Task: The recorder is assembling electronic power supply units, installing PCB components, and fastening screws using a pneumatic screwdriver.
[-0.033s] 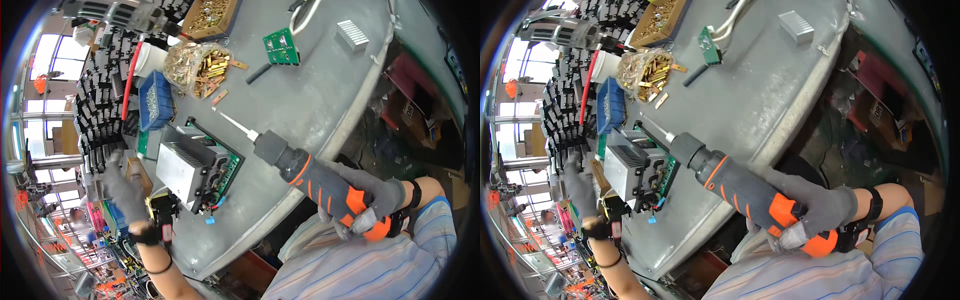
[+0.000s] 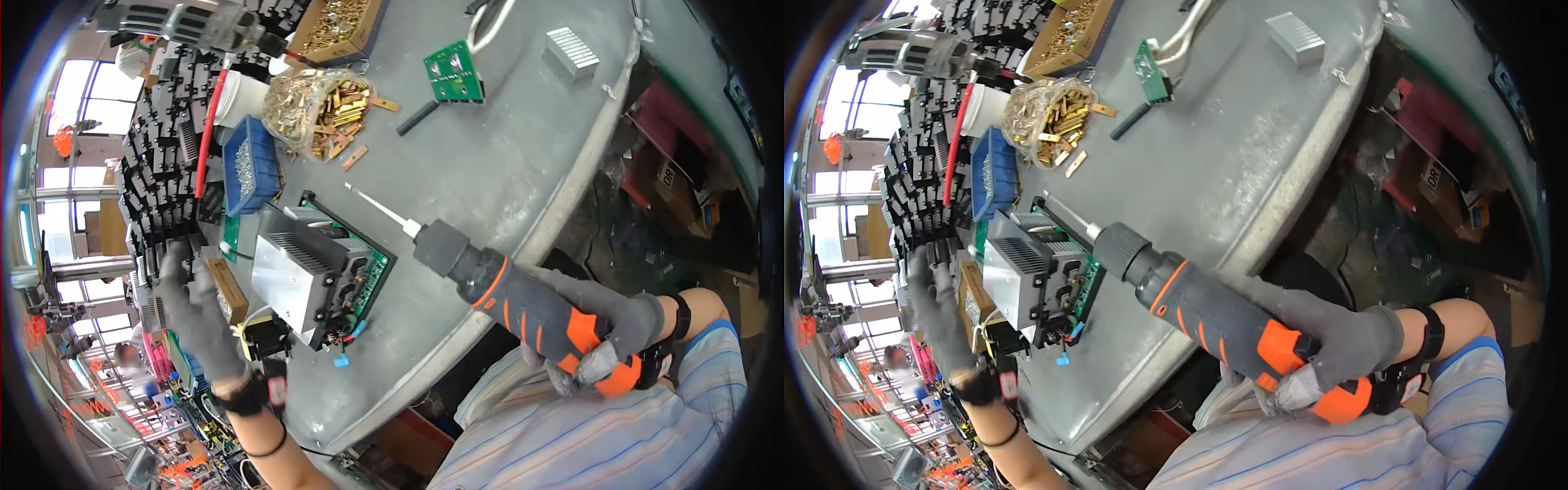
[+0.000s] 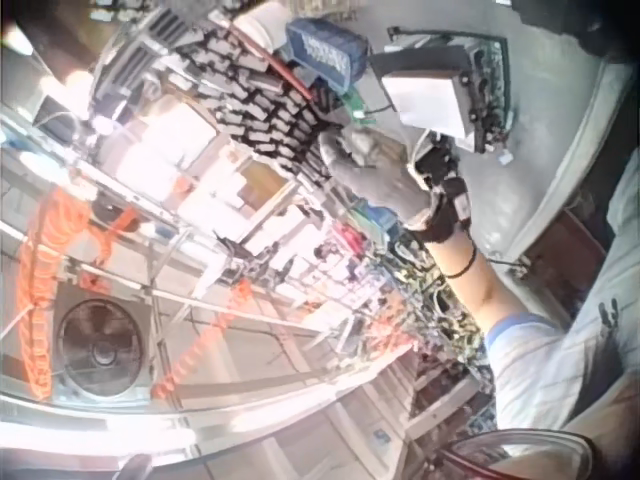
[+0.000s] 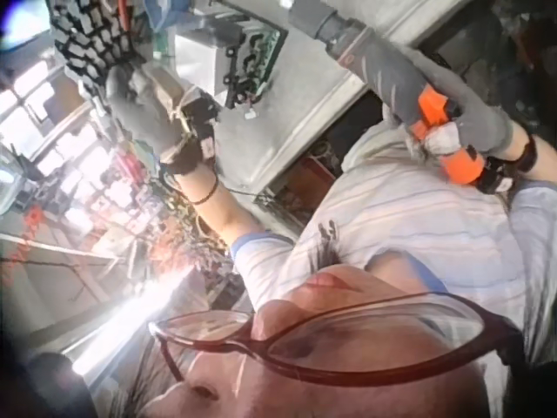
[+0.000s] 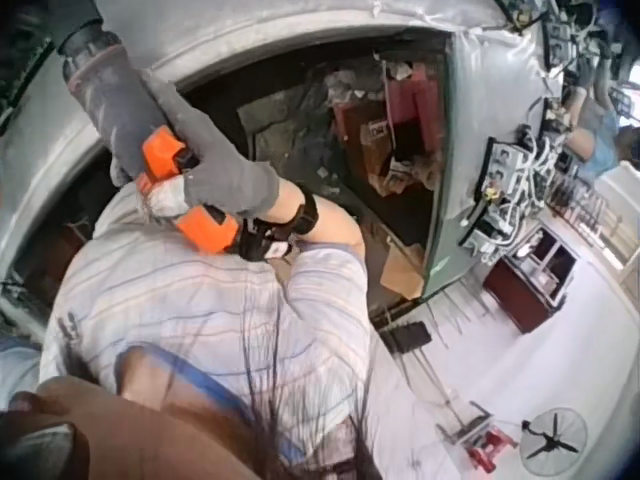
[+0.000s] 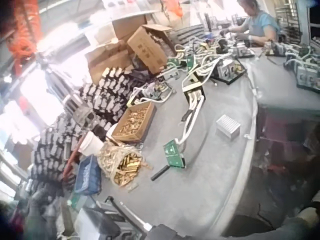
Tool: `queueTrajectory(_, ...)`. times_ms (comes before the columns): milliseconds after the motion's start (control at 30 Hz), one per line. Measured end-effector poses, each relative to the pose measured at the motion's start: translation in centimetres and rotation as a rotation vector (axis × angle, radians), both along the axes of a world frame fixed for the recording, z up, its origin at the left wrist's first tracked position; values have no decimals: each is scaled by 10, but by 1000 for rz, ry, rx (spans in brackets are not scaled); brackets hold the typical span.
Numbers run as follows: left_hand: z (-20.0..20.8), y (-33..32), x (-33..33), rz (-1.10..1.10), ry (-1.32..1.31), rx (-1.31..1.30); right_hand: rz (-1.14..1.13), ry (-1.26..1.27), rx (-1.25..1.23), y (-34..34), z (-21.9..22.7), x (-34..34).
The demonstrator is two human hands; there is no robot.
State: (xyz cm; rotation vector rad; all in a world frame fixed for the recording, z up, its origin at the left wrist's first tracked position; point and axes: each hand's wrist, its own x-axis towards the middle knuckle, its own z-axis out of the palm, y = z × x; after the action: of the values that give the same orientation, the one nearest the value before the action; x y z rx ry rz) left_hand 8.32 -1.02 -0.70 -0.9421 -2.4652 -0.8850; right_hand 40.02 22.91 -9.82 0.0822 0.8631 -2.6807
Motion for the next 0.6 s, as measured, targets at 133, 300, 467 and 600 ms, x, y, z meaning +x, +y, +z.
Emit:
queueTrajectory(133,-7,23,52,-359,-376,-280,8,17,-54,-9,-7,14)
queueTrajectory(300,-25,25,47,-398,-238,-404,69,46,-25,-25,-13,26)
queueTrajectory(467,-32,17,51,-397,-509,-163,87,69,-72,-41,-16,22)
queueTrajectory(600,-37,18,52,-368,-244,-214,87,64,-63,-49,-17,15)
